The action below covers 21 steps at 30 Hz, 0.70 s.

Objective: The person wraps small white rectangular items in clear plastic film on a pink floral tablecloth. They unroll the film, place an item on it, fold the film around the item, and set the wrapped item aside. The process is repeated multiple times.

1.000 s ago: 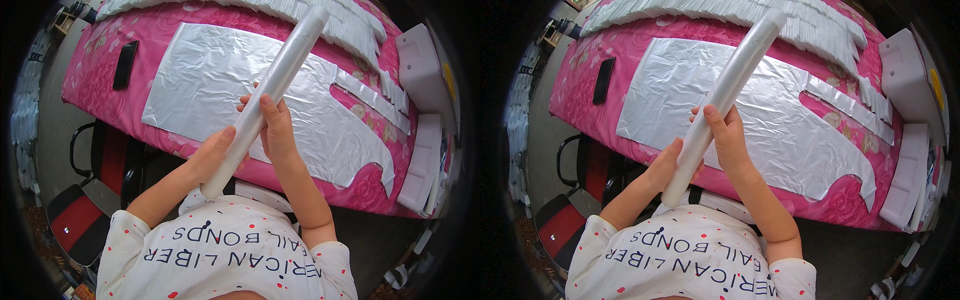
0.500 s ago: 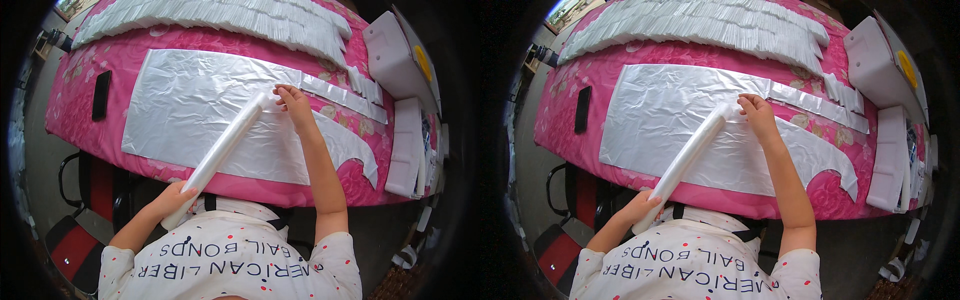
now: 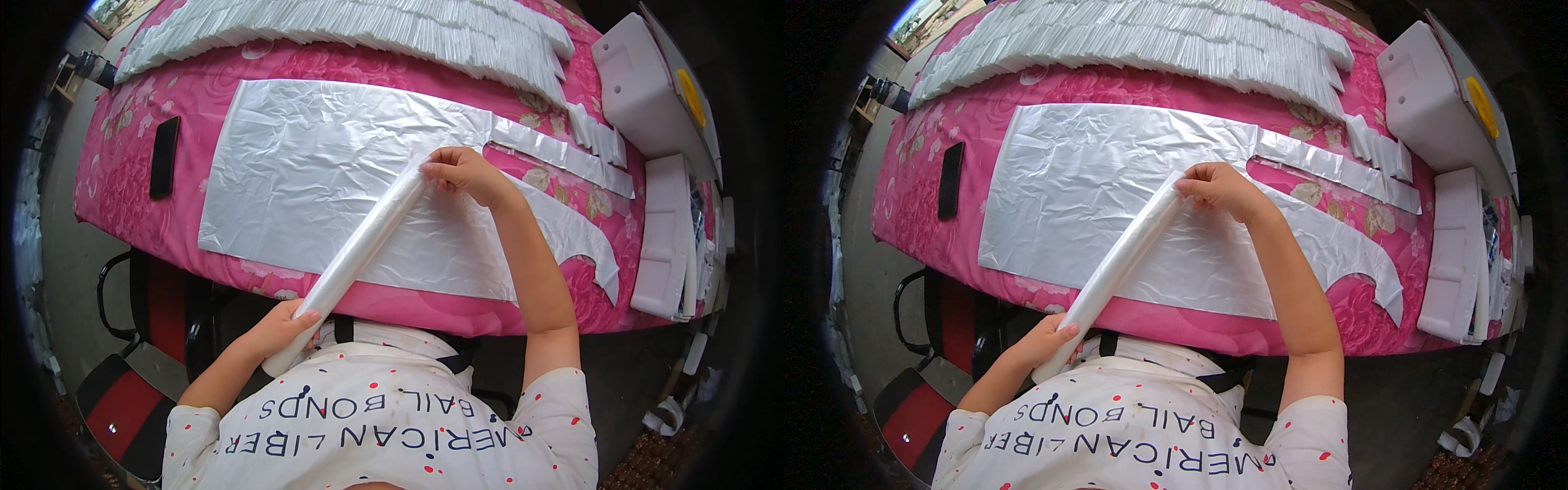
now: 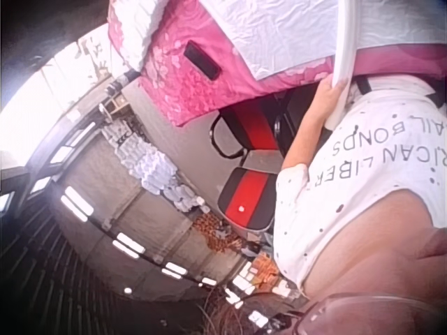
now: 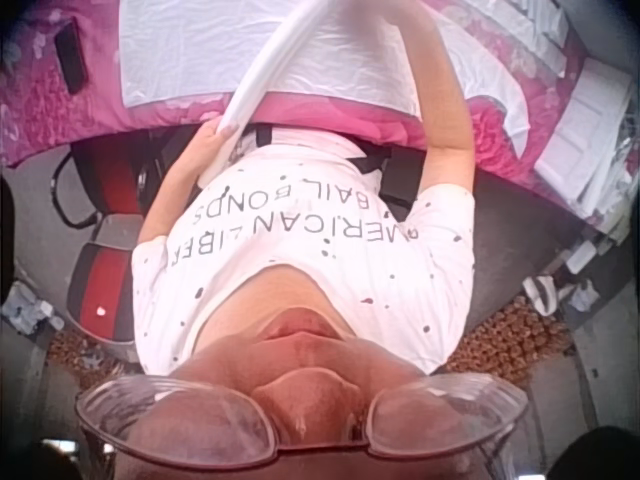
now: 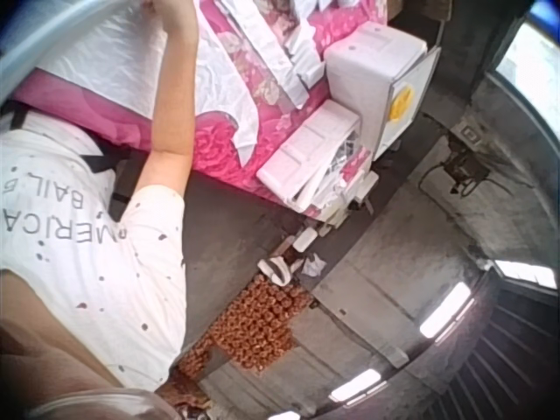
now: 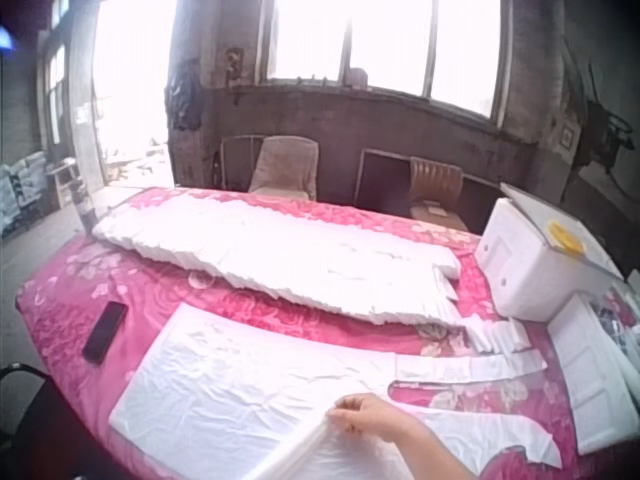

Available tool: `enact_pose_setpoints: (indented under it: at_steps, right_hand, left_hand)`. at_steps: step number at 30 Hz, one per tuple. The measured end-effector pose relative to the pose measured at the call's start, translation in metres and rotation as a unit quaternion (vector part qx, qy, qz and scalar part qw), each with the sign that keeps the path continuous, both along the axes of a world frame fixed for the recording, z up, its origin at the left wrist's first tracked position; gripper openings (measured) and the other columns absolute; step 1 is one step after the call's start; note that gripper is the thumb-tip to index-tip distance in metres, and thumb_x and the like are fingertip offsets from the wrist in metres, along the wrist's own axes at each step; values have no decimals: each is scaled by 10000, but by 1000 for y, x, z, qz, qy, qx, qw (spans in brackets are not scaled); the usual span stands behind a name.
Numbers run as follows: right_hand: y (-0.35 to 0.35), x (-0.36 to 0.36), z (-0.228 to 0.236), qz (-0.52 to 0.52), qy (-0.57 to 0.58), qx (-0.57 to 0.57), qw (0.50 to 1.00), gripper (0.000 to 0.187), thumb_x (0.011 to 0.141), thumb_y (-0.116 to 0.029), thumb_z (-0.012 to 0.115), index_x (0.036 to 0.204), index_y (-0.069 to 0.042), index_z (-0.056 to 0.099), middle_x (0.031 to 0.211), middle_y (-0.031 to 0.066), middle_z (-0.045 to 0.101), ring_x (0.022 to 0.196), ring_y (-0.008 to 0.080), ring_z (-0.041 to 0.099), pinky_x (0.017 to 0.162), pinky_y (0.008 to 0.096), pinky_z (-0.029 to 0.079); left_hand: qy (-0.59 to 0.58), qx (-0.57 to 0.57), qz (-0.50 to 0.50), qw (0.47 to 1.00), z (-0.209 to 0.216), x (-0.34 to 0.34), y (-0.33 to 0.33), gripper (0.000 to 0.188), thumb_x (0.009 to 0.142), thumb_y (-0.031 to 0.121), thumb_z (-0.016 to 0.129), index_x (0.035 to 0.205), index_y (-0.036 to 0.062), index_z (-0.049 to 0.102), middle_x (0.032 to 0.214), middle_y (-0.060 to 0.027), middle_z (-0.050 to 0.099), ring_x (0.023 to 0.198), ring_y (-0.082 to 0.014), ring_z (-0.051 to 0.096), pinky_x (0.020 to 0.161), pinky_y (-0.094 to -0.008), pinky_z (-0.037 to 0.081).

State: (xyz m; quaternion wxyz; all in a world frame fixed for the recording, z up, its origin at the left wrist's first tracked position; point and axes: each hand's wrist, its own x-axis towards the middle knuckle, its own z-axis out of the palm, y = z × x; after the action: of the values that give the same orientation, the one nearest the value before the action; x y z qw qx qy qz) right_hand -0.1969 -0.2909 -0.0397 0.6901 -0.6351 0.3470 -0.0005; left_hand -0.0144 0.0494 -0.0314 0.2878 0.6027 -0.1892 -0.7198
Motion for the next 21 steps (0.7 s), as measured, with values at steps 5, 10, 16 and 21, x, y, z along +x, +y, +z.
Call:
enact_pose_setpoints:
  at_steps: [5, 10, 16, 21]
  right_hand:
    - [12, -2, 11, -5, 6, -48, 999, 233, 845, -270, 626, 898, -43, 631, 739, -27, 590, 622, 42, 516, 567, 186, 414]
    - [7, -8, 4, -36, -11, -13, 999, 225, 842, -248, 620, 900, -32, 647, 757, -3, 615, 638, 60, 539, 563, 212, 440]
    - [12, -6, -1, -39, -18, -51, 998, 173, 844, -177, 609, 900, -18, 644, 724, -6, 600, 603, 64, 521, 557, 220, 437]
    - [9, -17, -14, -126, -4, -172, 977, 193, 852, -174, 578, 905, 3, 632, 693, 8, 586, 584, 82, 514, 547, 231, 435]
  left_hand:
    - [13, 14, 6, 1000, 7, -2, -3, 276, 910, 281, 510, 1015, 26, 498, 765, -35, 552, 650, -97, 525, 623, -253, 465]
    - [17, -5, -1, 1000, 6, 0, -3, 313, 897, 297, 529, 1049, 25, 495, 789, -40, 562, 669, -98, 528, 628, -253, 465]
    - [27, -22, 10, 999, -2, 0, 1, 410, 869, 364, 560, 1086, 24, 488, 799, -53, 570, 691, -114, 549, 631, -264, 475]
    - [7, -30, 7, 1000, 4, -2, -3, 468, 851, 396, 582, 1118, 27, 476, 824, -75, 592, 671, -123, 558, 620, -271, 472]
